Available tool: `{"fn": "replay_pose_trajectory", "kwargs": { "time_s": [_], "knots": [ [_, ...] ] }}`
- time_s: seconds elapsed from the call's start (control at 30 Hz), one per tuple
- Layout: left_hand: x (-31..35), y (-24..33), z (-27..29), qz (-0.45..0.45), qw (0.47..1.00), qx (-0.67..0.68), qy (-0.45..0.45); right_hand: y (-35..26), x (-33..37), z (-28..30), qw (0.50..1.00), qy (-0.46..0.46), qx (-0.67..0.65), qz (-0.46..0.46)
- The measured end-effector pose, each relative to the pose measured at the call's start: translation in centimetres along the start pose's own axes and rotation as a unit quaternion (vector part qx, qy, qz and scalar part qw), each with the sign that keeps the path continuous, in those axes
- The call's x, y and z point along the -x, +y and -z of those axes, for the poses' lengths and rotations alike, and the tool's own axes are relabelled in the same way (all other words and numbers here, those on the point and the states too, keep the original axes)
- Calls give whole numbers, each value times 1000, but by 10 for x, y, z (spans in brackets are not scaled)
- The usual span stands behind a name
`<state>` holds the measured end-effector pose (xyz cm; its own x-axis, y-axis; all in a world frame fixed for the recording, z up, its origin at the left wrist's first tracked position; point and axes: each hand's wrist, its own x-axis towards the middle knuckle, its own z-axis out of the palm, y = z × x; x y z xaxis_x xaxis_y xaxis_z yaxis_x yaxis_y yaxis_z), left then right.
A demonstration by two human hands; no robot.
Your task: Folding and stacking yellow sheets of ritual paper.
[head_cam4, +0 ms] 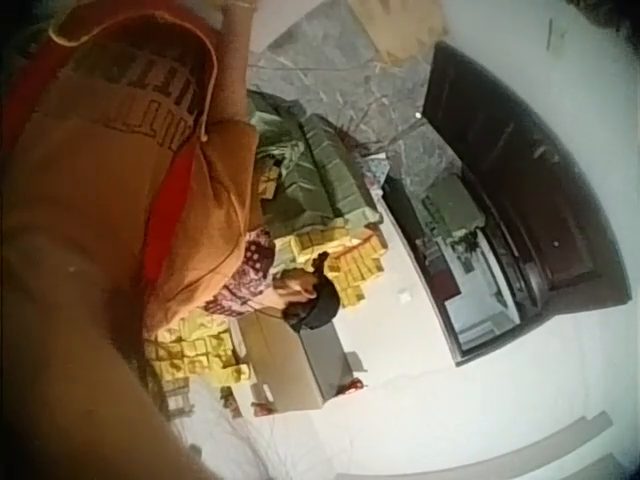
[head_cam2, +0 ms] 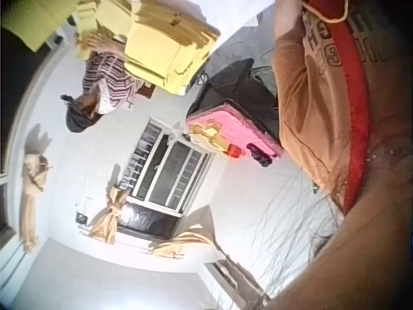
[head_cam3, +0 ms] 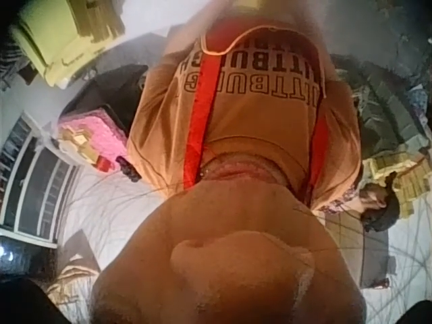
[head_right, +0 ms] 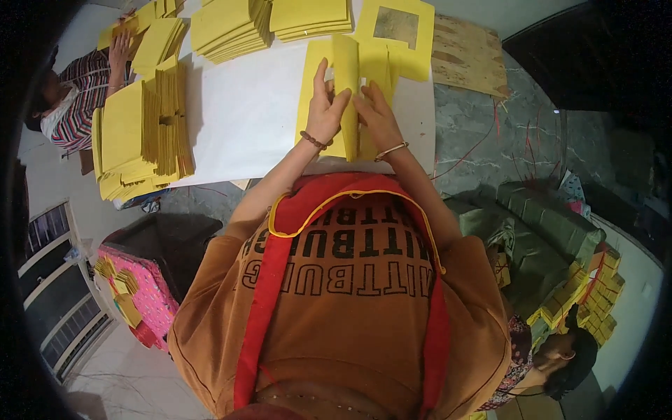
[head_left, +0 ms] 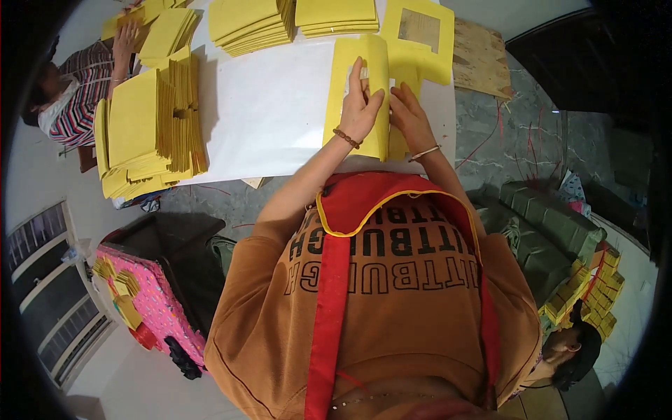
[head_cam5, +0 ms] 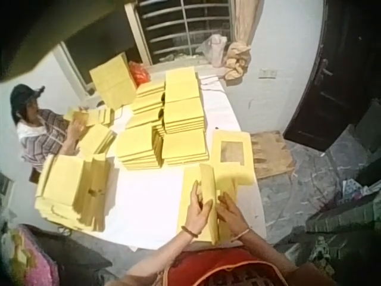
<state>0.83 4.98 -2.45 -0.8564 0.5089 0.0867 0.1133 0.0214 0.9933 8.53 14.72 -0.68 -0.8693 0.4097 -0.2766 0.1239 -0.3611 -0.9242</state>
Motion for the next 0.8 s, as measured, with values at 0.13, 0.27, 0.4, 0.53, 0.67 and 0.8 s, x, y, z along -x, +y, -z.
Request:
{"fn": "replay_pose_trajectory", "kwargs": {
  "time_s": [0.13, 0.27, 0.4, 0.53, 0.67, 0.8],
  "knots": [
    [1, 4, -1, 48, 993, 106, -8, -4, -3, -1, 994, -50, -87, -33],
    [-1, -2, 3, 69, 989, 129, -25, 1, -9, -1, 999, -27, 19, -4],
    [-13, 1, 19, -32, 995, 3, 96, 9, -13, 14, 998, -18, -46, 42],
    [-21, 29, 45, 7, 989, 69, 132, -19, -3, 18, 990, -48, -124, 48],
    [-15, 34, 67, 114, 964, 228, -71, -31, -3, 26, 991, -89, -65, 80],
    [-1, 31, 65, 119, 978, 122, -117, -28, 5, 24, 991, -75, 33, 102]
  ]
}}
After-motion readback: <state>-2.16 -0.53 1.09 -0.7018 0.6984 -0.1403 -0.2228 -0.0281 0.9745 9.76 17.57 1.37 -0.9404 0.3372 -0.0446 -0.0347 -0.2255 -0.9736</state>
